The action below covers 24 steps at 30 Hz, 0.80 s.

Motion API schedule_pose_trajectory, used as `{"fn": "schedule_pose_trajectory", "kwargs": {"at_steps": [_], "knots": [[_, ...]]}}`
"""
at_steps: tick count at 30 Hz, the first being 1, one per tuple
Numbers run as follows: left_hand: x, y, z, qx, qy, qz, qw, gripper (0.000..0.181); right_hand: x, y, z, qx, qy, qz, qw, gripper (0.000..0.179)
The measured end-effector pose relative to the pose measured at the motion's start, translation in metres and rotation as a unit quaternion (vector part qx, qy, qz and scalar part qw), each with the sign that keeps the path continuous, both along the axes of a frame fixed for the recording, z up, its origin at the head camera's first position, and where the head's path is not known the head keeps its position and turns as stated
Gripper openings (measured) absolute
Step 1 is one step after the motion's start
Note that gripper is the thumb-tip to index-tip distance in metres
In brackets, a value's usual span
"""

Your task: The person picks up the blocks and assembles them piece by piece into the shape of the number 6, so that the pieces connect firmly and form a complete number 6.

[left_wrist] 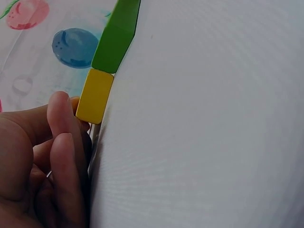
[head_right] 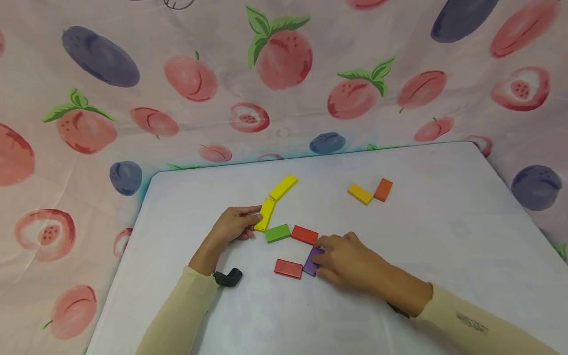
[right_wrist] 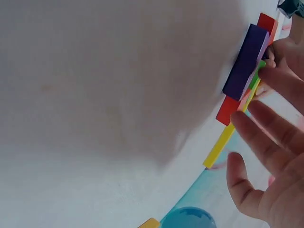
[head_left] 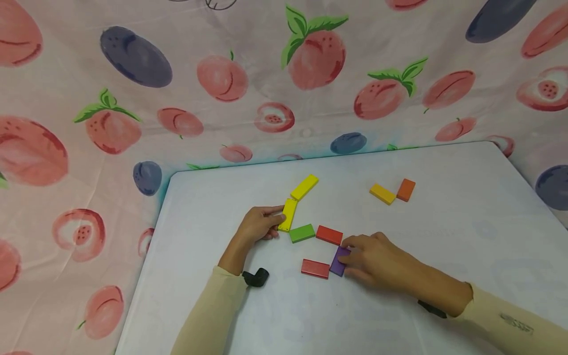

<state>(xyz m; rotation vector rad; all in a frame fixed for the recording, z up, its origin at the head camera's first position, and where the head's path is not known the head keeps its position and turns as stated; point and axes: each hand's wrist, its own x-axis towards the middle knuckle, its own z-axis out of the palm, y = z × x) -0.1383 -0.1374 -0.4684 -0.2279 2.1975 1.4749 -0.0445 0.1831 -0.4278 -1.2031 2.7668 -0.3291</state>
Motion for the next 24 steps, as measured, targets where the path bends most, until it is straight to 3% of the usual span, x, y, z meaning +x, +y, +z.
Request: {"fn": "schedule_pose_trajectory", "kwargs": {"at_steps": [10, 24], "knots": [[0.0004, 0.0011, 0.0033, -0.002, -0.002, 0.000, 1.0000, 0.041, 0.0036, 0.0034, -0.0024, 0.023, -0.021, 0.014, 0.9994, 0.029], [0.0006, 0.0011, 0.0035, -0.002, -0.003, 0.000, 1.0000, 0.041, -0.0034, 0.0071, 0.0026, -0.020, -0.031, 0.044, 0.9983, 0.024]]}}
